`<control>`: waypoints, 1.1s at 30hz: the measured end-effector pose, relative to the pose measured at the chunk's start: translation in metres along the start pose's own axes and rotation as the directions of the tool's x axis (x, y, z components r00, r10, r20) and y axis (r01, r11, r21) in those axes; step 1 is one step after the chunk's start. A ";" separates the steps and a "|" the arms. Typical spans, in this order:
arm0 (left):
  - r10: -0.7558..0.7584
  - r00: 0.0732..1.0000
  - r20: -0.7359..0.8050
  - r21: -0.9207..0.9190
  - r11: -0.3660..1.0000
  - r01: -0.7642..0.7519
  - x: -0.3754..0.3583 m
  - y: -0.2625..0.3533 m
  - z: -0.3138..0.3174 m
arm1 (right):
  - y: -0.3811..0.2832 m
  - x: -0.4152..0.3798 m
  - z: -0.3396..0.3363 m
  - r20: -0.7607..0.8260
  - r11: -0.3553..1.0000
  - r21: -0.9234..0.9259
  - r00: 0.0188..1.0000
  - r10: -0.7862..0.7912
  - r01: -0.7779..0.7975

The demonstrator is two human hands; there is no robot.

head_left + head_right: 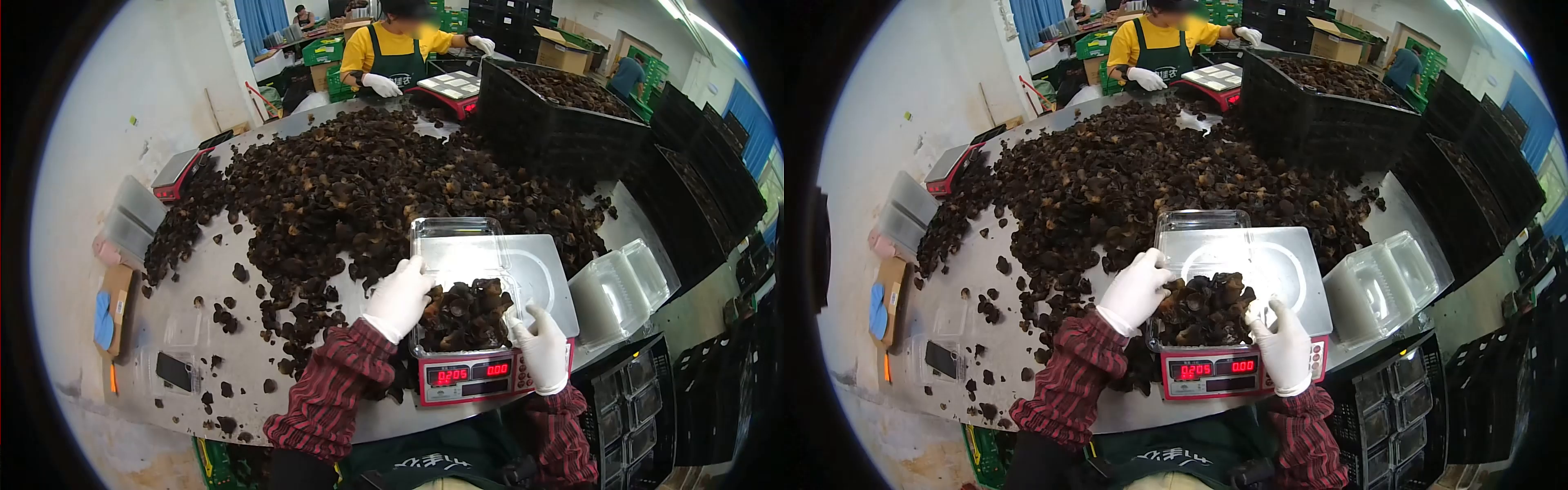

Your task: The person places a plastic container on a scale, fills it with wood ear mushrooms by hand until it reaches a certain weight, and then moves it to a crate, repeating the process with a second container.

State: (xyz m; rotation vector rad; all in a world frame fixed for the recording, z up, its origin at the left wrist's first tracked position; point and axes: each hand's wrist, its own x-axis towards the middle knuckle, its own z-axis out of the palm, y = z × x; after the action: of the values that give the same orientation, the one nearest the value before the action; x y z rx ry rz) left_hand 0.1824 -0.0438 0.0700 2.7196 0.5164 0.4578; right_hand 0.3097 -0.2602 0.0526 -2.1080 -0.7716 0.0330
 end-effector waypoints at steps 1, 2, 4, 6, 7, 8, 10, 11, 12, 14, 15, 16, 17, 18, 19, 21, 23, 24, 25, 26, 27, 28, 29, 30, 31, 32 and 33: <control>0.001 1.000 -0.001 0.000 1.000 -0.001 0.002 0.003 0.006 | -0.001 0.000 0.002 0.018 1.000 -0.012 1.000 -0.014 0.014; -0.011 1.000 0.008 0.143 0.990 0.010 0.004 0.004 0.014 | 0.012 0.001 0.010 -0.053 0.986 -0.068 0.986 -0.159 0.155; 0.010 1.000 -0.023 0.261 0.965 -0.003 0.004 0.007 0.017 | 0.009 0.003 0.008 -0.022 0.978 -0.124 0.985 -0.170 0.167; 0.008 1.000 -0.013 0.264 0.965 -0.004 0.003 0.007 0.014 | 0.000 0.005 0.003 0.009 0.968 -0.183 0.984 -0.176 0.174; 0.006 1.000 -0.006 0.265 0.964 -0.004 0.002 0.007 0.013 | -0.010 0.005 -0.001 0.104 0.970 -0.207 0.989 -0.105 0.125; 0.009 1.000 -0.005 0.264 0.965 -0.008 0.002 0.005 0.013 | -0.016 0.007 -0.003 0.194 0.969 -0.236 0.980 -0.032 0.078; 0.012 0.997 -0.078 0.193 0.981 0.003 0.000 0.002 0.012 | -0.018 0.010 -0.003 0.204 0.966 -0.249 0.979 -0.019 0.071; 0.013 0.997 -0.078 0.193 0.981 0.002 -0.002 0.001 0.011 | -0.018 0.011 -0.003 0.216 0.963 -0.260 0.976 -0.008 0.066; -0.020 0.992 -0.127 0.035 0.999 0.025 -0.004 0.001 0.006 | -0.010 0.012 -0.001 0.185 0.963 -0.257 0.982 -0.033 0.081; -0.077 0.976 -0.204 -0.273 0.962 0.019 -0.007 -0.006 -0.001 | 0.004 0.015 0.000 0.124 0.982 -0.180 0.992 -0.025 0.048; -0.099 0.967 -0.233 -0.415 0.910 -0.007 -0.010 -0.014 -0.005 | 0.012 0.017 0.000 0.065 0.995 -0.101 0.998 -0.012 0.019; -0.174 0.956 -0.235 -0.544 0.839 0.019 -0.017 -0.015 -0.012 | 0.016 0.018 -0.002 -0.048 0.984 -0.098 0.987 -0.154 0.149; -0.248 0.942 -0.225 -0.661 0.749 0.040 -0.027 -0.015 -0.020 | 0.016 0.018 -0.005 -0.046 0.984 -0.101 0.987 -0.152 0.147; -0.318 0.927 -0.198 -0.716 0.693 0.085 -0.040 -0.017 -0.026 | 0.003 0.018 -0.013 -0.054 0.997 0.026 0.996 -0.069 0.070; -0.384 0.909 -0.165 -0.766 0.630 0.127 -0.057 -0.019 -0.031 | -0.006 0.019 -0.019 -0.054 0.988 0.153 0.998 0.017 -0.008; -0.501 0.865 0.025 -0.853 0.441 0.281 -0.099 -0.027 -0.047 | -0.005 0.021 -0.020 -0.055 0.983 0.184 0.998 -0.002 0.012; -0.589 0.808 -0.005 -0.835 0.447 0.321 -0.155 -0.052 -0.045 | 0.000 0.024 -0.018 -0.102 0.972 0.151 0.980 -0.169 0.183; -0.666 0.746 0.030 -0.763 0.467 0.447 -0.186 -0.064 -0.052 | -0.001 0.024 -0.017 -0.079 0.977 0.160 0.988 -0.132 0.143; -0.739 0.672 0.054 -0.676 0.468 0.569 -0.220 -0.076 -0.061 | 0.000 0.027 -0.015 -0.069 0.976 0.164 0.989 -0.130 0.140; -0.769 0.632 0.096 -0.587 0.469 0.660 -0.256 -0.093 -0.068 | 0.003 0.031 -0.012 -0.083 0.973 0.158 0.984 -0.157 0.168; -0.802 0.582 0.132 -0.488 0.459 0.743 -0.293 -0.108 -0.076 | 0.002 0.033 -0.006 -0.092 0.969 0.154 0.979 -0.182 0.195; -0.811 0.579 0.080 -0.273 0.541 0.795 -0.335 -0.124 -0.079 | -0.011 0.035 -0.010 0.026 0.978 0.189 0.995 -0.095 0.088; -0.811 0.585 0.029 -0.041 0.583 0.811 -0.364 -0.132 -0.080 | -0.001 0.042 -0.003 0.008 0.941 0.053 0.943 -0.334 0.333; -0.821 0.570 0.023 -0.033 0.569 0.822 -0.372 -0.127 -0.085 | 0.002 0.046 0.001 0.079 0.902 0.000 0.899 -0.431 0.432; -0.856 0.517 -0.013 0.230 0.501 0.834 -0.379 -0.122 -0.089 | 0.002 0.049 0.006 0.152 0.847 -0.047 0.841 -0.519 0.530; -0.879 0.472 -0.061 0.473 0.391 0.789 -0.383 -0.116 -0.090 | 0.001 0.050 0.009 0.255 0.846 -0.146 0.846 -0.468 0.512; -0.831 0.542 -0.123 0.324 0.483 0.814 -0.377 -0.112 -0.087 | 0.000 0.050 0.011 0.261 0.846 -0.136 0.843 -0.471 0.515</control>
State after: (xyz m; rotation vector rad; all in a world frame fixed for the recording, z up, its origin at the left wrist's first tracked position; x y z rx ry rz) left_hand -0.2149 -0.0735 0.0124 2.3296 1.9282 0.0090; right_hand 0.3471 -0.2251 0.0584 -2.0459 -1.4956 -0.1002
